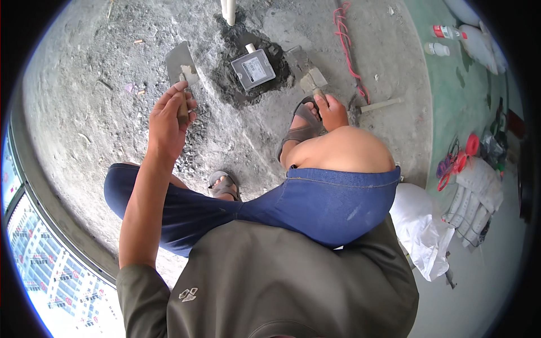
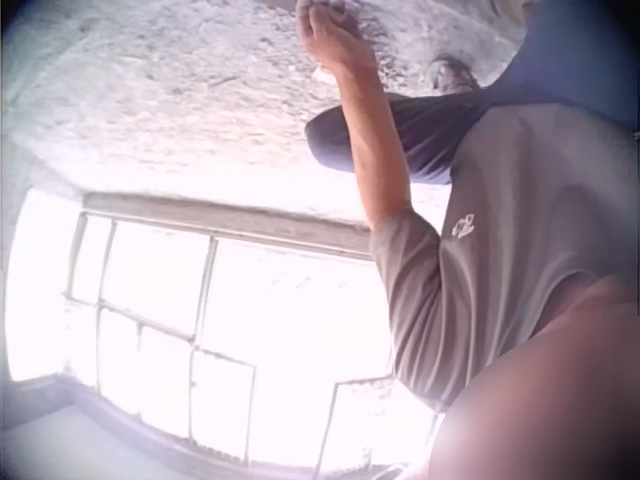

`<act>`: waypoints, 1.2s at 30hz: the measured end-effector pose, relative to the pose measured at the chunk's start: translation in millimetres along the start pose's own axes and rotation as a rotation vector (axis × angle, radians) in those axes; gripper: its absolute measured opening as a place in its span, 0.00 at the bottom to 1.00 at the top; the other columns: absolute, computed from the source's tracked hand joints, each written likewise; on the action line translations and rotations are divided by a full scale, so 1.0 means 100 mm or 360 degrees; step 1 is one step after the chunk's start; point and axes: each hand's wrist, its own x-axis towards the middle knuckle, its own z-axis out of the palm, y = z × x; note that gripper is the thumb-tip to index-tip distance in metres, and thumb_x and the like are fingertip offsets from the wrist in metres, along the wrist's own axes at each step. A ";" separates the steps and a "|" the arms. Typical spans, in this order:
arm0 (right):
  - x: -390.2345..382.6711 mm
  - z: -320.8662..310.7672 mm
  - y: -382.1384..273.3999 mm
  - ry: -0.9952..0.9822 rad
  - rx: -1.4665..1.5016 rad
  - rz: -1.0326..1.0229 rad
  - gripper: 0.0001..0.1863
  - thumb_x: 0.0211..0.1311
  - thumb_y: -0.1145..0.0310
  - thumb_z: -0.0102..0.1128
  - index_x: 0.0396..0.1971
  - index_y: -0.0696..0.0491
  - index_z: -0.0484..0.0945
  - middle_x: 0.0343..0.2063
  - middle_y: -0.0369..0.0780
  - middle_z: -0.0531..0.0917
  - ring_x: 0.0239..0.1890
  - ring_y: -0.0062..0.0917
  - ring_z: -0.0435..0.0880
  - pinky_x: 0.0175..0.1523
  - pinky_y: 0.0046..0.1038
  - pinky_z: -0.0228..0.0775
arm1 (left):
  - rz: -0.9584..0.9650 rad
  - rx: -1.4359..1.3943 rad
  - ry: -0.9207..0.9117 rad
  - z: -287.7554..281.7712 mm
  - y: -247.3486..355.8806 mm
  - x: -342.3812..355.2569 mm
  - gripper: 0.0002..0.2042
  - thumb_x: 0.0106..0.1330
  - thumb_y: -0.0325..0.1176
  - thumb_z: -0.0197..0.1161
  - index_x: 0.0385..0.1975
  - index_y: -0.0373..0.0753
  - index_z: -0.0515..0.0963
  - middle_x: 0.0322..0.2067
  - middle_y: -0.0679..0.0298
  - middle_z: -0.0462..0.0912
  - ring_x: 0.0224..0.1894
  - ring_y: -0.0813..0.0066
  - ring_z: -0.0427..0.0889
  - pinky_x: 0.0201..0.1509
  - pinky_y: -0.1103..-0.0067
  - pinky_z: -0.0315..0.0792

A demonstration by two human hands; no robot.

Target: Installing an electrical junction box into a concrete floor using mortar.

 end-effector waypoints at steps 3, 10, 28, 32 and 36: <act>-0.11 0.20 0.04 0.0032 -0.0155 0.0053 0.23 0.67 0.50 0.53 0.26 0.57 0.76 0.14 0.44 0.76 0.20 0.33 0.76 0.28 0.36 0.67 | -0.0031 0.0013 -0.0020 0.01 0.00 0.01 0.15 0.73 0.28 0.50 0.56 0.33 0.72 0.40 0.62 0.77 0.38 0.77 0.78 0.36 0.81 0.75; -0.24 -0.11 -0.21 -0.0292 0.1162 0.0741 0.21 0.71 0.49 0.48 0.36 0.54 0.76 0.16 0.33 0.72 0.16 0.17 0.67 0.23 0.24 0.60 | -0.0018 -0.0011 -0.0109 0.01 -0.01 0.03 0.16 0.73 0.28 0.49 0.58 0.33 0.71 0.41 0.61 0.77 0.38 0.77 0.77 0.36 0.81 0.75; 0.02 -0.12 0.03 -0.0653 0.1703 0.0594 0.25 0.73 0.49 0.45 0.50 0.58 0.71 0.25 0.35 0.74 0.18 0.14 0.68 0.22 0.19 0.59 | -0.0016 -0.0045 -0.0109 -0.07 0.02 0.01 0.15 0.73 0.29 0.50 0.57 0.33 0.72 0.41 0.61 0.77 0.39 0.76 0.77 0.36 0.80 0.74; -0.03 -0.04 0.00 -0.0587 0.1446 0.0543 0.25 0.73 0.49 0.45 0.50 0.58 0.71 0.25 0.35 0.74 0.18 0.14 0.67 0.22 0.18 0.59 | -0.0032 -0.0010 -0.0103 -0.05 0.03 0.00 0.15 0.73 0.29 0.51 0.57 0.33 0.72 0.41 0.61 0.77 0.39 0.76 0.77 0.36 0.81 0.75; -0.18 0.13 -0.07 -0.0671 0.1536 0.0682 0.25 0.73 0.49 0.46 0.50 0.57 0.71 0.25 0.34 0.73 0.18 0.13 0.67 0.21 0.18 0.58 | -0.0021 0.0004 -0.0104 -0.03 0.03 0.00 0.16 0.73 0.29 0.50 0.57 0.33 0.71 0.41 0.61 0.77 0.38 0.77 0.78 0.36 0.82 0.75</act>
